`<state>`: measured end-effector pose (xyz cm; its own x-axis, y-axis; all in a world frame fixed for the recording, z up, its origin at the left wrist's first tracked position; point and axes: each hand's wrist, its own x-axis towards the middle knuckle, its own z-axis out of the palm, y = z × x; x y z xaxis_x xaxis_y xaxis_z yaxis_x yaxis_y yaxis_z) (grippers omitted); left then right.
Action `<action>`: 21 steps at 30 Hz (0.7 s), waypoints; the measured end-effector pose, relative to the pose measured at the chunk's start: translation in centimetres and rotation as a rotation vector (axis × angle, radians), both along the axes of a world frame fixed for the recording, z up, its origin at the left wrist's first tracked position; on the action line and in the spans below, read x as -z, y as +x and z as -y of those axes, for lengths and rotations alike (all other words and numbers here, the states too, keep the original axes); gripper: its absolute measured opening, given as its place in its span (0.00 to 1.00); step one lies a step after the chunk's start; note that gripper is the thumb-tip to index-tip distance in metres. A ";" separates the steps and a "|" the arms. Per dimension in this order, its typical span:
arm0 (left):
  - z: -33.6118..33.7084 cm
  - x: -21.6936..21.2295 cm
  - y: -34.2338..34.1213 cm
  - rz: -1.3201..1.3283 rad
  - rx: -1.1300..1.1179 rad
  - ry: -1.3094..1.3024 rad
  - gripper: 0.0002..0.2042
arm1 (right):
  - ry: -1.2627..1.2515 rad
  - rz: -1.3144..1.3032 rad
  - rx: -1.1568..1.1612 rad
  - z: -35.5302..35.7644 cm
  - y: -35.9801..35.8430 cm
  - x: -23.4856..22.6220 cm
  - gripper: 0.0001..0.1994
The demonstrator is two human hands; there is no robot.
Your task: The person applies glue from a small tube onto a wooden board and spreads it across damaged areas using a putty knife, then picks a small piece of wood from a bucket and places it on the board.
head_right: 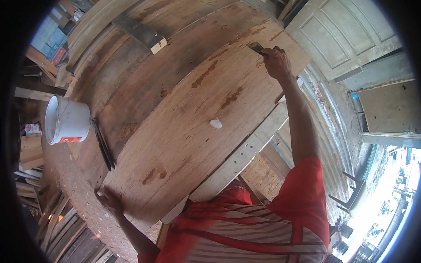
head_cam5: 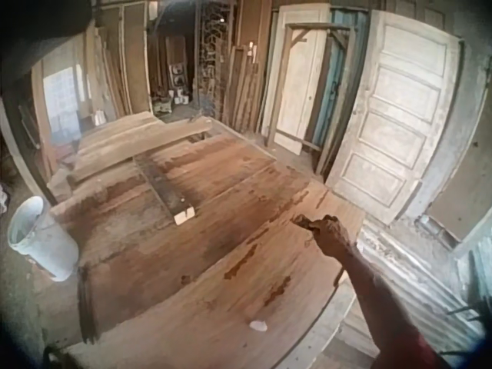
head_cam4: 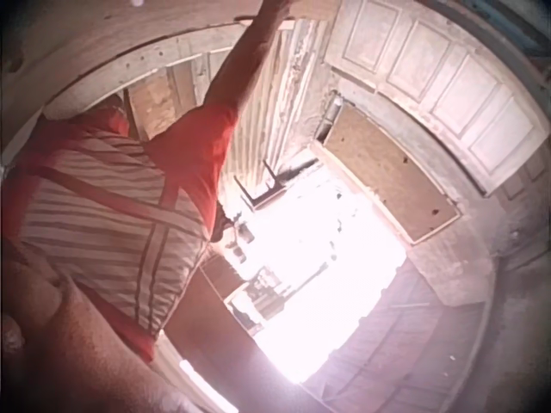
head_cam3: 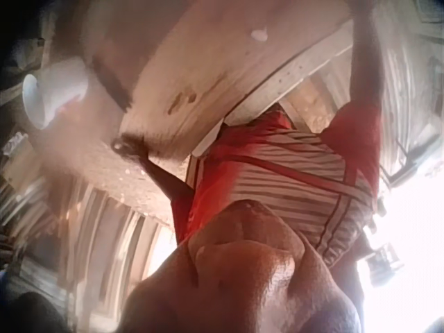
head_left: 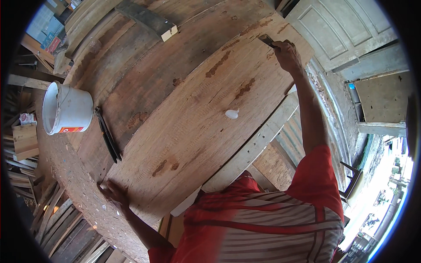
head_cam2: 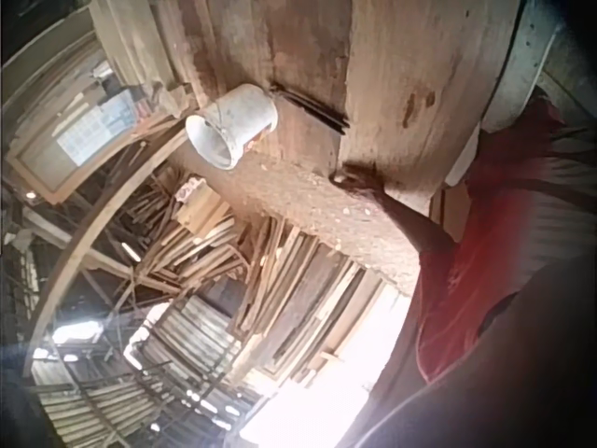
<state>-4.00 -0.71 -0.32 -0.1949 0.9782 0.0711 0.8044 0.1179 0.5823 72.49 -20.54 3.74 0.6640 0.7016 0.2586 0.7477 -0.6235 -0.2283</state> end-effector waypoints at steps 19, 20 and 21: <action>-0.8 3.1 -3.2 -0.022 -0.014 0.065 0.39 | -0.387 0.035 -0.235 -3.4 5.8 -2.9 0.10; -0.7 3.0 -3.4 -0.032 -0.022 0.068 0.40 | -0.434 0.019 -0.270 -4.2 5.4 -4.1 0.10; -0.5 2.9 -3.5 -0.042 -0.031 0.071 0.40 | -0.477 -0.049 -0.218 -5.3 4.7 -5.0 0.09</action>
<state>-7.45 -0.21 -3.22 -0.2202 0.9640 0.1490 0.8250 0.1026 0.5557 77.19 -15.24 8.75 0.4929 0.8569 -0.1508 0.8672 -0.4980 0.0048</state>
